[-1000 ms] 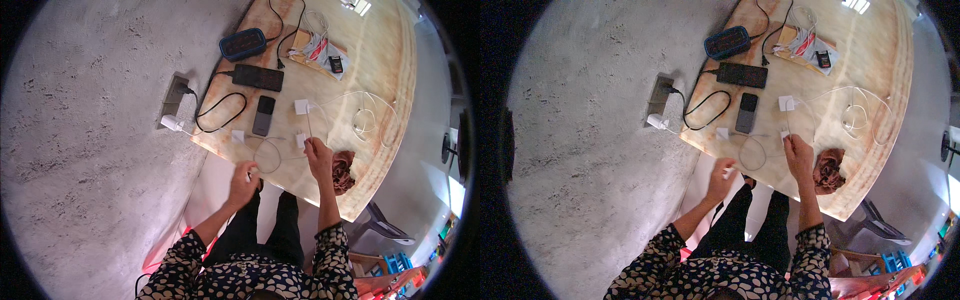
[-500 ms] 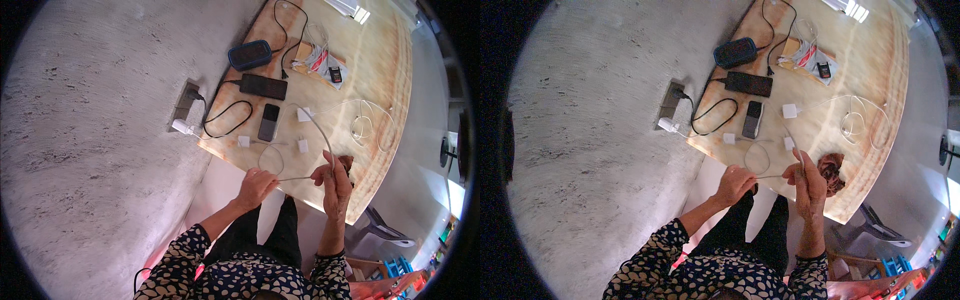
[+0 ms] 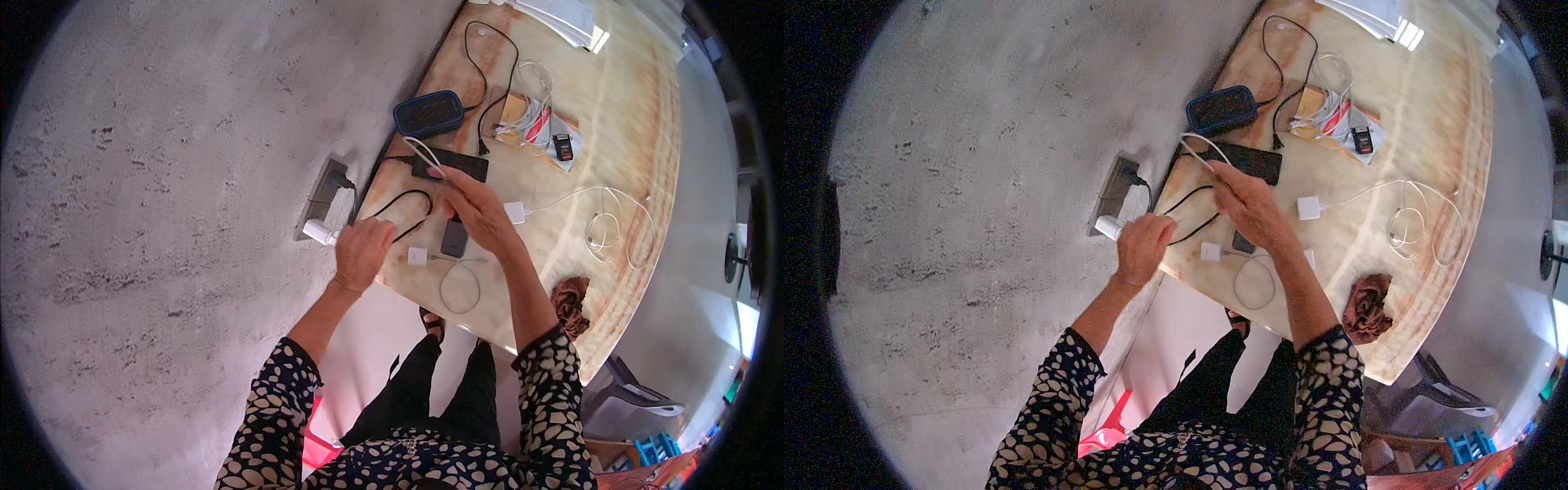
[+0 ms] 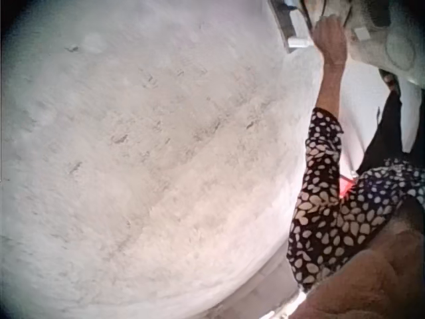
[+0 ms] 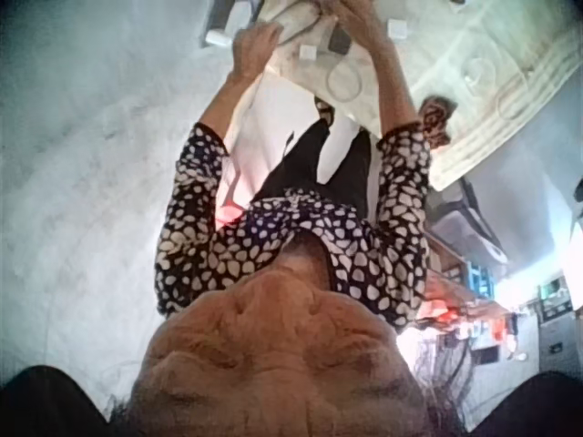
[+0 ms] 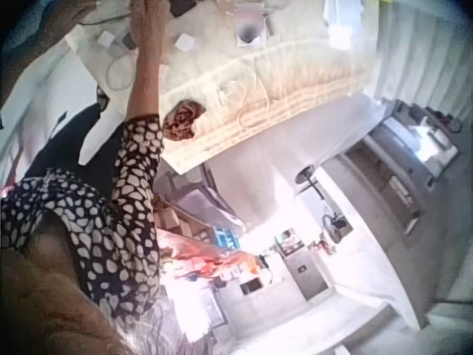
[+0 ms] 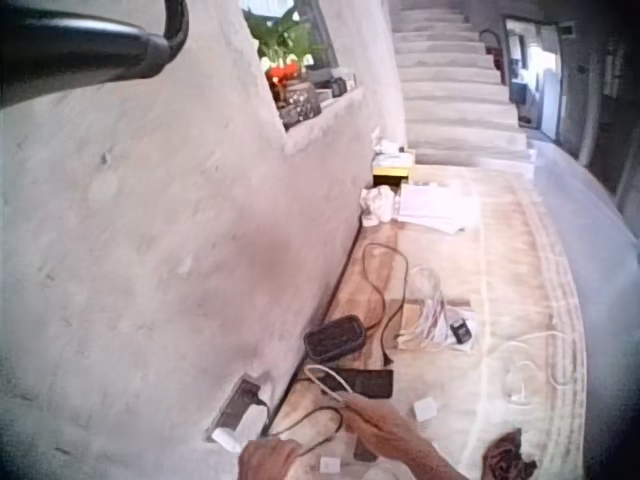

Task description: The person cleans a light-colored table surface using a brown cloth. They first move several electronic chargers and cables aside to access the surface, then wipe the table thoroughly. The person also wipes the individual chargers and cables before placing them back on the table.

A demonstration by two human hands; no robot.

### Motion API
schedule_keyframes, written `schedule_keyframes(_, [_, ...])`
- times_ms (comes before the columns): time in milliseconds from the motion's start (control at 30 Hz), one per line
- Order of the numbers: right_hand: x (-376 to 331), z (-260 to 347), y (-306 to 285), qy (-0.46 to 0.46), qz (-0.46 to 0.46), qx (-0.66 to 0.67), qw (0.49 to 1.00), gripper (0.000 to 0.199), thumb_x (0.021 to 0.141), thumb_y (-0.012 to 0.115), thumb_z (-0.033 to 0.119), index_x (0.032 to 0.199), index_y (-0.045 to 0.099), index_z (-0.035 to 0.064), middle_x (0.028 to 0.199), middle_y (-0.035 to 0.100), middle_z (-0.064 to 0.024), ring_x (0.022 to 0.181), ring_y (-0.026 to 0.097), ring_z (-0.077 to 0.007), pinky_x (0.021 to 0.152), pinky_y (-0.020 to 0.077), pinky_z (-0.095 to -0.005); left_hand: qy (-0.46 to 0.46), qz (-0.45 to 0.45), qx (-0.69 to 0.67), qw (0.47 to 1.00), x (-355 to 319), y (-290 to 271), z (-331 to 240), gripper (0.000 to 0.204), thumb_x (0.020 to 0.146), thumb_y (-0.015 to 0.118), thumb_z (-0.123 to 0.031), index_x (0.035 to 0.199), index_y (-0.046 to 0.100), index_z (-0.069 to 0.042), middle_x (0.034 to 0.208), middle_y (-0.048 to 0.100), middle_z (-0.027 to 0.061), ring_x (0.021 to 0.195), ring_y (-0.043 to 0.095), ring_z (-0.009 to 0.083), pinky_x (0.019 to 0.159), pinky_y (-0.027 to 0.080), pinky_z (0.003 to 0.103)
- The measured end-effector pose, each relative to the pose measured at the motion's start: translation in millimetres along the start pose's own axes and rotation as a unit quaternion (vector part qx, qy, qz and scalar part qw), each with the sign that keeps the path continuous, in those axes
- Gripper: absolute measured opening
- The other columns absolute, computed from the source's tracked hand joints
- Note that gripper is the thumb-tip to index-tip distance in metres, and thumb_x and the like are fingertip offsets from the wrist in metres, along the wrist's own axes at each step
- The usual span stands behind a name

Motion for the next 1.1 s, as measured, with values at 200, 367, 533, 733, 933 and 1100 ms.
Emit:
schedule_keyframes(200, [52, -38, 24, -0.075, -0.096, -0.078, 0.989, 0.036, 0.095, 0.048, 0.016, 0.128, 0.049, 0.0021, 0.091, 0.056, -0.0105, 0.081, 0.057, -0.0187, 0.072, 0.047, -0.0281, 0.078, -0.003, 0.18, 0.981, 32, -5, 46, 0.009, 0.077, 0.067, -0.015, 0.081, 0.058, -0.013, 0.073, 0.053, 0.0034, 0.07, 0.055, 0.0236, 0.058, 0.042, 0.039])
schedule_keyframes(367, [16, -89, 61, -0.129, -0.207, -0.092, 0.965, 0.048, 0.086, 0.058, 0.009, 0.129, 0.039, -0.0045, 0.123, 0.046, -0.024, 0.11, 0.047, -0.0408, 0.094, 0.042, -0.0421, 0.089, 0.01, 0.265, 0.96, 36, 16, 74, 0.005, 0.074, 0.055, -0.015, 0.074, 0.05, -0.014, 0.072, 0.048, 0.0017, 0.068, 0.053, 0.0199, 0.056, 0.04, 0.036])
schedule_keyframes(533, [-91, -131, 40, 0.055, -0.215, -0.078, 0.972, 0.032, 0.085, 0.054, 0.0, 0.116, 0.051, -0.0008, 0.115, 0.051, -0.0217, 0.106, 0.051, -0.0381, 0.091, 0.0435, -0.0405, 0.045, 0.107, 0.307, 0.945, 46, 37, 84, 0.005, 0.079, 0.057, -0.013, 0.083, 0.056, -0.011, 0.077, 0.053, 0.0045, 0.068, 0.057, 0.0242, 0.06, 0.044, 0.039])
schedule_keyframes(733, [-230, -162, -11, 0.141, -0.328, -0.218, 0.908, 0.025, 0.082, 0.054, -0.006, 0.106, 0.056, -0.0014, 0.102, 0.056, -0.0185, 0.089, 0.058, -0.0342, 0.076, 0.0486, -0.0391, 0.059, 0.154, 0.34, 0.926, 40, 70, 95, 0.011, 0.077, 0.058, -0.015, 0.086, 0.06, -0.01, 0.088, 0.054, 0.0058, 0.088, 0.051, 0.0242, 0.072, 0.04, 0.041])
schedule_keyframes(933, [-306, -179, -35, 0.2, -0.384, -0.289, 0.854, 0.03, 0.079, 0.057, -0.008, 0.108, 0.057, -0.0016, 0.103, 0.056, -0.0195, 0.09, 0.057, -0.0335, 0.077, 0.0484, -0.0392, 0.056, 0.066, 0.299, 0.95, 45, 82, 60, 0.032, 0.076, 0.063, -0.017, 0.106, 0.06, -0.01, 0.107, 0.052, 0.0081, 0.099, 0.047, 0.024, 0.082, 0.036, 0.04])
schedule_keyframes(1100, [-334, -184, -65, 0.166, -0.405, -0.427, 0.791, 0.041, 0.077, 0.059, -0.003, 0.118, 0.056, 0.0018, 0.117, 0.05, -0.0196, 0.11, 0.047, -0.0374, 0.092, 0.0414, -0.0456, -0.008, 0.118, 0.181, 0.976, 16, 92, 12, 0.063, 0.072, 0.072, -0.022, 0.13, 0.049, -0.017, 0.12, 0.05, 0.0091, 0.109, 0.045, 0.0271, 0.089, 0.034, 0.043])
Point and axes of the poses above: each hand's wrist, its own x-axis towards the middle knuckle, its own y-axis out of the palm, z = x × y, the point moved 4 cm from there along x, towards the middle knuckle
